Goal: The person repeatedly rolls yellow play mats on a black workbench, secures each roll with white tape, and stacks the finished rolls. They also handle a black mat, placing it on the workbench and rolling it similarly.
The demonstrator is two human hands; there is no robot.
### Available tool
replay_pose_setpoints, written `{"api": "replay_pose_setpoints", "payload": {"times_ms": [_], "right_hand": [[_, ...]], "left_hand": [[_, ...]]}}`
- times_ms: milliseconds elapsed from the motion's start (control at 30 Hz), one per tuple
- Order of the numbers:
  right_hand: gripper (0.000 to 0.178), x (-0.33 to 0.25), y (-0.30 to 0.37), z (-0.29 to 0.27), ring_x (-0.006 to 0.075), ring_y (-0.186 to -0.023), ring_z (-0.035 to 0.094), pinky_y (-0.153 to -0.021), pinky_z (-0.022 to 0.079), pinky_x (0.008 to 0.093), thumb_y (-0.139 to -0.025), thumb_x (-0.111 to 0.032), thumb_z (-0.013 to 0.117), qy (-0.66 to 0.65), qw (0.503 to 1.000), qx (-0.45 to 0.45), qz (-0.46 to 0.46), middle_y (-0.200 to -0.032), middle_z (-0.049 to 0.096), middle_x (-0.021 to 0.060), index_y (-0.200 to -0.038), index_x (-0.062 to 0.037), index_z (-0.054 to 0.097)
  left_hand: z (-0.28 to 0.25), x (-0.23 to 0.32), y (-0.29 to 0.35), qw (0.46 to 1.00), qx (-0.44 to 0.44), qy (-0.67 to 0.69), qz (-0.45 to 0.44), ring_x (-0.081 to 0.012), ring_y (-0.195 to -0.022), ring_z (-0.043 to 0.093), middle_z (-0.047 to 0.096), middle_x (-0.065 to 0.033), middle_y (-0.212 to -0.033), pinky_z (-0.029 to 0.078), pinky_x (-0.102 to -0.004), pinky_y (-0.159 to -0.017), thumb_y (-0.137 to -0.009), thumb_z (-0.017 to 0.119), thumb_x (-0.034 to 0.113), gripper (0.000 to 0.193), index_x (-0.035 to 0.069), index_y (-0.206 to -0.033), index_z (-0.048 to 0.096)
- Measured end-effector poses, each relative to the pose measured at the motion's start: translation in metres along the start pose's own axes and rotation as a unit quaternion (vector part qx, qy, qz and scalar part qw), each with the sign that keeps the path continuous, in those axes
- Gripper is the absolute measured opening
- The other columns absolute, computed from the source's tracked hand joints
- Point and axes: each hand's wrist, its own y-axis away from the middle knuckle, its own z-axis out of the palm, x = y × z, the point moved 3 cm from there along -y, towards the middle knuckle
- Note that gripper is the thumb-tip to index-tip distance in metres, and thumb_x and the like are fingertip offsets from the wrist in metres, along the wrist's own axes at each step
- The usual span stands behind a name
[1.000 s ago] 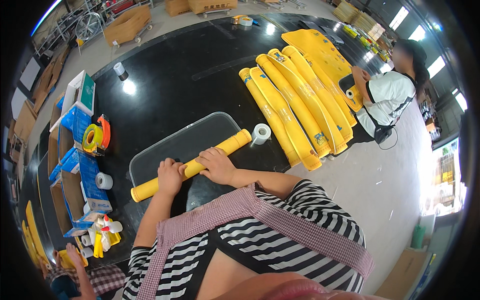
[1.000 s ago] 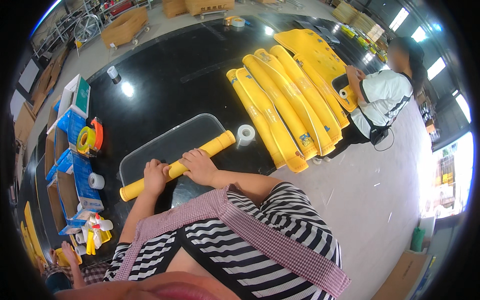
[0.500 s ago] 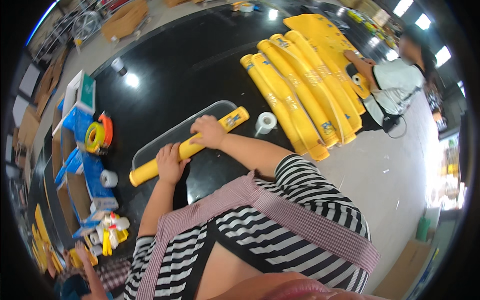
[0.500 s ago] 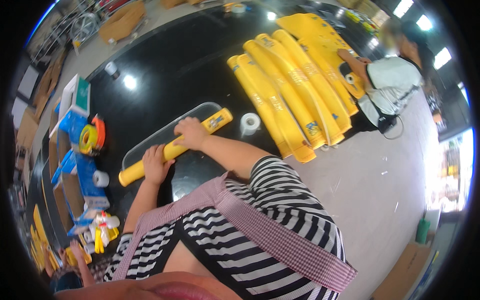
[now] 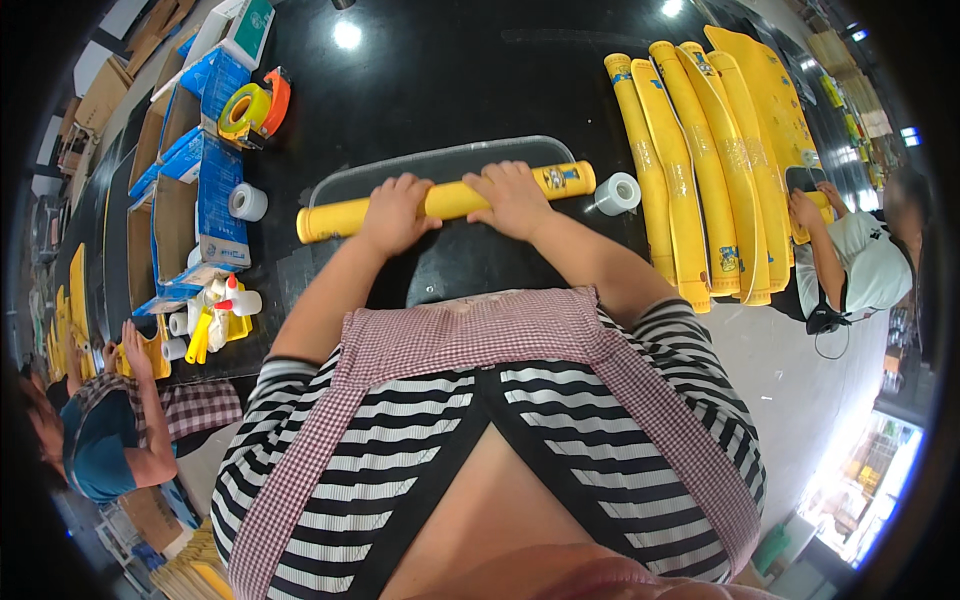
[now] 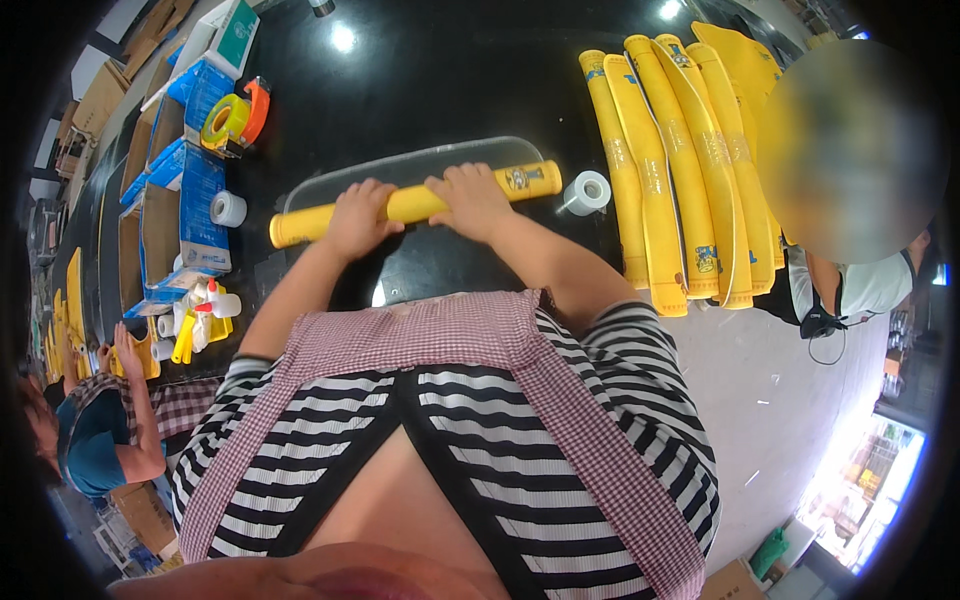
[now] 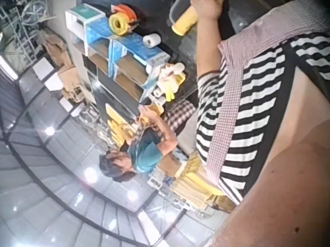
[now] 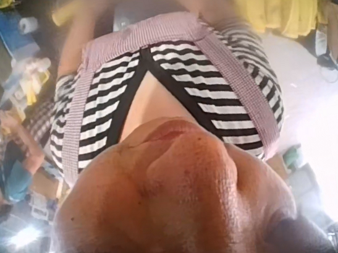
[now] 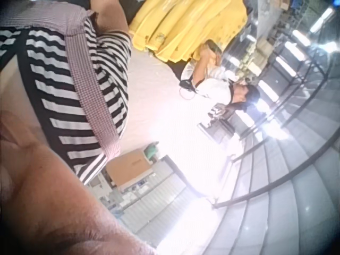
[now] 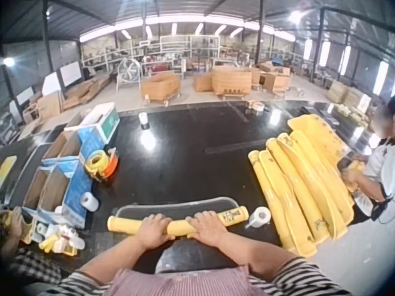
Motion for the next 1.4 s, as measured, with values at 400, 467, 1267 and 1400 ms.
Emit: {"api": "replay_pose_setpoints", "payload": {"times_ms": [400,467,1267,1400], "right_hand": [[0.067,0.044,0.119,-0.025,0.0318,-0.124,0.058,-0.111,0.041,0.0482,-0.084,-0.046,0.079,-0.026,0.994,0.053,0.091,-0.128,0.065,0.0115,-0.14,-0.0133,0.063],[0.069,0.061,0.128,-0.02,0.0364,-0.129,0.056,-0.111,0.043,0.0462,-0.081,-0.037,0.084,-0.098,0.986,0.041,0.126,-0.134,0.063,0.0169,-0.141,-0.0108,0.063],[0.054,0.068,0.154,0.012,0.0414,-0.14,0.047,-0.121,0.033,0.0456,-0.093,-0.008,0.072,-0.209,0.958,0.079,0.181,-0.149,0.051,0.0214,-0.144,-0.0061,0.056],[0.066,0.063,0.155,0.011,0.0446,-0.142,0.044,-0.122,0.031,0.0497,-0.088,-0.015,0.078,-0.132,0.977,0.064,0.157,-0.15,0.049,0.024,-0.148,-0.0067,0.051]], "left_hand": [[-0.022,-0.06,0.144,0.968,0.087,-0.061,-0.228,-0.0376,-0.13,0.052,0.061,-0.0163,-0.135,0.037,-0.0525,-0.113,-0.097,0.067,0.044,0.047,0.01,-0.13,0.068],[-0.02,-0.06,0.158,0.96,0.094,-0.031,-0.262,-0.0409,-0.134,0.049,0.056,-0.0205,-0.143,0.039,-0.0511,-0.114,-0.098,0.069,0.039,0.047,0.01,-0.134,0.065],[0.02,-0.046,0.206,0.85,0.326,0.226,-0.347,-0.0426,-0.136,0.051,0.046,-0.0239,-0.153,0.045,-0.0429,-0.113,-0.088,0.082,0.029,0.064,0.005,-0.141,0.056],[0.022,-0.047,0.203,0.864,0.328,0.181,-0.336,-0.0441,-0.134,0.051,0.047,-0.0246,-0.151,0.044,-0.0435,-0.113,-0.09,0.079,0.03,0.061,0.005,-0.14,0.056]]}}
